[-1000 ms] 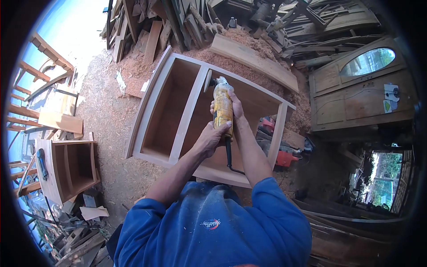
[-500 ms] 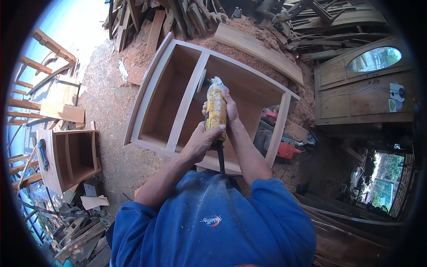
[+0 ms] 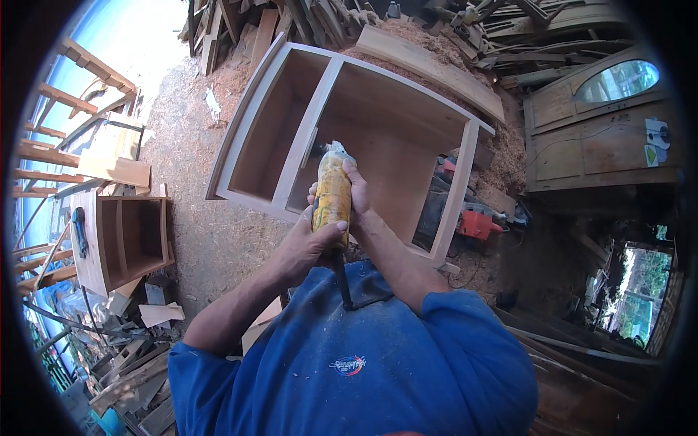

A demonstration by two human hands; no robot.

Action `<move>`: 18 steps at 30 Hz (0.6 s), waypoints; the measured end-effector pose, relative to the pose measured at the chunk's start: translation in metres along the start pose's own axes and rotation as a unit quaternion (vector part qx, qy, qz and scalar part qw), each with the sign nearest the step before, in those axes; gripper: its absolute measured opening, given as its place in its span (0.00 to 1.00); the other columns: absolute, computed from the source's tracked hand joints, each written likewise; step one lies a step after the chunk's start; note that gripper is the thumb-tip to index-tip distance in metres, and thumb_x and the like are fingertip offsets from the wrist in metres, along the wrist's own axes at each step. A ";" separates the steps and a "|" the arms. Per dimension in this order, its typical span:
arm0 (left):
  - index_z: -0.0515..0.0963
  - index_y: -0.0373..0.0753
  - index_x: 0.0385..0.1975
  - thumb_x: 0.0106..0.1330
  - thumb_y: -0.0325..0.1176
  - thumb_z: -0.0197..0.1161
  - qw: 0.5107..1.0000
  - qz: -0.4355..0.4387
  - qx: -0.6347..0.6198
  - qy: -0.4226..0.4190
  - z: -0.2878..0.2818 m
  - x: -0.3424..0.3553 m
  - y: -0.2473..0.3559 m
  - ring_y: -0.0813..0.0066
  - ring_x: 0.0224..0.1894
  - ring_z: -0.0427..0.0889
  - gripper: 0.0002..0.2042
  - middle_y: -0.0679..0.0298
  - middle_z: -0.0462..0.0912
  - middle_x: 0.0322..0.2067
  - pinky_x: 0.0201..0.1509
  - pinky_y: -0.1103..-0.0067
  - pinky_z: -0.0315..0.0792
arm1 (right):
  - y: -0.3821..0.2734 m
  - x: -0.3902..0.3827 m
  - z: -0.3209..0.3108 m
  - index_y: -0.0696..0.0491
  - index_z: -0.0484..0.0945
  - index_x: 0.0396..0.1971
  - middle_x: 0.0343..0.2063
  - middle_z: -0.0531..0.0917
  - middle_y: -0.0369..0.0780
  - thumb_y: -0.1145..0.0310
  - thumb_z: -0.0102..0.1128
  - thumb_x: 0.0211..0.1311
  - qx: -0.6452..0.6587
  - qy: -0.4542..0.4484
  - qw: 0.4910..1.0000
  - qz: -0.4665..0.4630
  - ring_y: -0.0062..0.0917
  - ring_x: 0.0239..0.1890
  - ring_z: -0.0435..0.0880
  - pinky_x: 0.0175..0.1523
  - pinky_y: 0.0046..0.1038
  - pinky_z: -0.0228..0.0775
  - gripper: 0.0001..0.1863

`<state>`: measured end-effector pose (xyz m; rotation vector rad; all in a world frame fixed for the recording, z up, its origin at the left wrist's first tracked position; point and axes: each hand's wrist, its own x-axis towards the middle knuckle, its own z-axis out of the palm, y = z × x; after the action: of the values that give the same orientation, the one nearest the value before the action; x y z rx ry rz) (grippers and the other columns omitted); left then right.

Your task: The person sands the outer edges and surfaces of a small wooden cabinet using a power sander. They then set the sander down and pick up several wooden planks.

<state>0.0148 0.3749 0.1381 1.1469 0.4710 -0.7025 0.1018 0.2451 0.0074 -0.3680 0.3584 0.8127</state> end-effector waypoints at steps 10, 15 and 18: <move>0.56 0.34 0.66 0.72 0.46 0.61 0.997 -0.062 0.033 -0.040 -0.005 -0.042 -0.007 0.69 0.42 0.83 0.33 0.54 0.76 0.48 0.39 0.73 0.83 | 0.047 -0.032 0.006 0.55 0.69 0.45 0.30 0.81 0.52 0.37 0.41 0.72 0.033 0.022 0.998 0.039 0.44 0.32 0.85 0.40 0.46 0.81 0.31; 0.57 0.32 0.65 0.72 0.46 0.60 0.997 -0.062 0.040 -0.025 -0.006 -0.053 -0.002 0.68 0.42 0.83 0.31 0.53 0.76 0.48 0.38 0.73 0.83 | 0.049 -0.041 0.022 0.54 0.68 0.45 0.30 0.80 0.51 0.36 0.39 0.72 0.038 0.071 0.995 0.052 0.43 0.33 0.84 0.40 0.46 0.81 0.32; 0.58 0.31 0.64 0.72 0.46 0.59 0.995 -0.079 0.046 -0.029 -0.008 -0.056 -0.001 0.67 0.42 0.83 0.31 0.52 0.76 0.48 0.39 0.74 0.83 | 0.054 -0.045 0.025 0.54 0.68 0.45 0.30 0.80 0.51 0.36 0.38 0.72 0.042 0.069 0.994 0.067 0.42 0.33 0.83 0.40 0.46 0.81 0.32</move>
<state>-0.0252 0.3967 0.1724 1.1811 0.4872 -0.9005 0.0370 0.2621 0.0393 -0.3245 0.5485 0.9038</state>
